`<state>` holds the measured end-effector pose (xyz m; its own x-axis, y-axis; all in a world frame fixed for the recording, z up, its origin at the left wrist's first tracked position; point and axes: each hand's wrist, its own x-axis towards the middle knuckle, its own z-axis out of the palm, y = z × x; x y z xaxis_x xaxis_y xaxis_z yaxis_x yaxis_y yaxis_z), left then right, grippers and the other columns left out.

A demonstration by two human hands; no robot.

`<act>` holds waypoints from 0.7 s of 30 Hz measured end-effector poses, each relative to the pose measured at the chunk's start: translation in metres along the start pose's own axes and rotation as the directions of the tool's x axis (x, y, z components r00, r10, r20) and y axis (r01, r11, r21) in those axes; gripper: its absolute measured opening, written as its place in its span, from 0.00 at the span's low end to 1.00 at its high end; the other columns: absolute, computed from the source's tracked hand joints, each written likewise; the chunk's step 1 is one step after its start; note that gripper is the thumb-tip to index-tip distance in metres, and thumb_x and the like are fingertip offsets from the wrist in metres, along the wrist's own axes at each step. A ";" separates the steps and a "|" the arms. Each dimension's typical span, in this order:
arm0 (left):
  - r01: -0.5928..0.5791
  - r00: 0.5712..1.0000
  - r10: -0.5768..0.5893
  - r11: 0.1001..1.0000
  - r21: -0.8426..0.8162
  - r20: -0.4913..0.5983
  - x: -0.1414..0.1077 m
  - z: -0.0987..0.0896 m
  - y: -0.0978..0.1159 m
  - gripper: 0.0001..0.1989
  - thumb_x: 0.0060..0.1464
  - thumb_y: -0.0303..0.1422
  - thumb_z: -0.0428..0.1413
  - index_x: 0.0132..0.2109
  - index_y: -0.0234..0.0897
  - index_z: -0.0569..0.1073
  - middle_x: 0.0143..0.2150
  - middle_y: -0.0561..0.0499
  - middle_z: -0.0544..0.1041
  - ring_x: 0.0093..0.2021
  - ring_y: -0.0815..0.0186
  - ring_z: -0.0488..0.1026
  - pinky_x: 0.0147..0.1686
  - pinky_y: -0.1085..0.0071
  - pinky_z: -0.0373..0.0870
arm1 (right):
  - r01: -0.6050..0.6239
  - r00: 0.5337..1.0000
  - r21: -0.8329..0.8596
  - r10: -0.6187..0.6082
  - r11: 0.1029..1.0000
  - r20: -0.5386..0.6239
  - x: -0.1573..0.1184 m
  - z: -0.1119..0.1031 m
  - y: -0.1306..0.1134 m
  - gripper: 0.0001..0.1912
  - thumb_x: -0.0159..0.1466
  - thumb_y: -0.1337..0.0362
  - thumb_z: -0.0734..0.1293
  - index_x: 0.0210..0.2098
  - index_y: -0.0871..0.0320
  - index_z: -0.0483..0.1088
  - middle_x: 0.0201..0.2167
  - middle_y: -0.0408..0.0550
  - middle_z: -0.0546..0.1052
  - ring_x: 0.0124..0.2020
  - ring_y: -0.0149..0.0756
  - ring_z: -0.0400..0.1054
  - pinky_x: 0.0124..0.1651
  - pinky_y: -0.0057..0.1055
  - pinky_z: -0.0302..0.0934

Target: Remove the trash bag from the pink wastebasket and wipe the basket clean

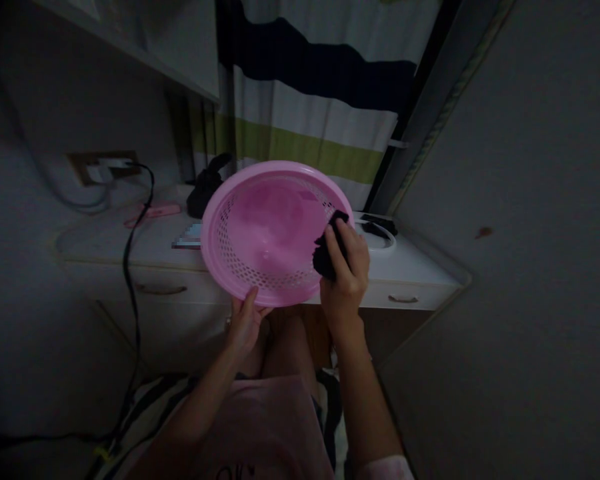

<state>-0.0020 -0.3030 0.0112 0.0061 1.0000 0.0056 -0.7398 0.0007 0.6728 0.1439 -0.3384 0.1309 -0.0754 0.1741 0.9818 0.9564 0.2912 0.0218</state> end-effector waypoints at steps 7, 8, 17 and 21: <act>-0.041 0.999 0.040 0.999 -0.021 -0.020 0.000 0.003 -0.002 0.32 0.48 0.34 0.59 0.58 0.55 0.55 0.63 0.50 0.60 0.58 0.56 0.64 0.46 0.55 0.71 | 0.038 0.950 -0.090 -0.008 0.995 0.311 -0.017 0.024 0.046 0.34 0.50 0.80 0.55 0.56 0.59 0.63 0.57 0.53 0.66 0.62 0.40 0.52 0.62 0.53 0.44; -0.043 0.999 0.042 0.999 -0.033 -0.021 -0.001 0.003 -0.002 0.32 0.48 0.33 0.59 0.58 0.55 0.56 0.63 0.50 0.60 0.57 0.56 0.64 0.46 0.55 0.71 | 0.020 0.935 -0.102 0.017 0.995 0.353 -0.030 0.023 0.047 0.33 0.50 0.79 0.55 0.55 0.61 0.63 0.57 0.54 0.66 0.63 0.41 0.52 0.62 0.53 0.44; -0.022 0.998 0.017 0.994 -0.110 -0.054 -0.005 0.006 0.001 0.31 0.45 0.31 0.61 0.56 0.52 0.62 0.59 0.49 0.67 0.53 0.58 0.69 0.45 0.59 0.72 | -0.195 0.838 0.000 0.167 0.981 0.519 -0.122 0.005 -0.021 0.41 0.49 0.78 0.56 0.63 0.63 0.48 0.62 0.59 0.57 0.65 0.46 0.45 0.61 0.57 0.47; -0.028 0.996 0.019 0.993 -0.113 -0.083 -0.002 0.003 -0.001 0.29 0.46 0.35 0.61 0.56 0.48 0.63 0.57 0.49 0.69 0.53 0.61 0.69 0.50 0.63 0.68 | -0.276 0.811 0.216 0.106 0.937 0.575 -0.132 0.015 -0.059 0.43 0.47 0.80 0.54 0.63 0.60 0.50 0.62 0.55 0.57 0.65 0.41 0.47 0.63 0.51 0.47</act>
<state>0.0009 -0.3053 0.0130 -0.0635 0.9970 -0.0434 -0.8112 -0.0263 0.5842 0.0932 -0.3649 -0.0024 -0.1221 0.7131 0.6904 0.8556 0.4282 -0.2909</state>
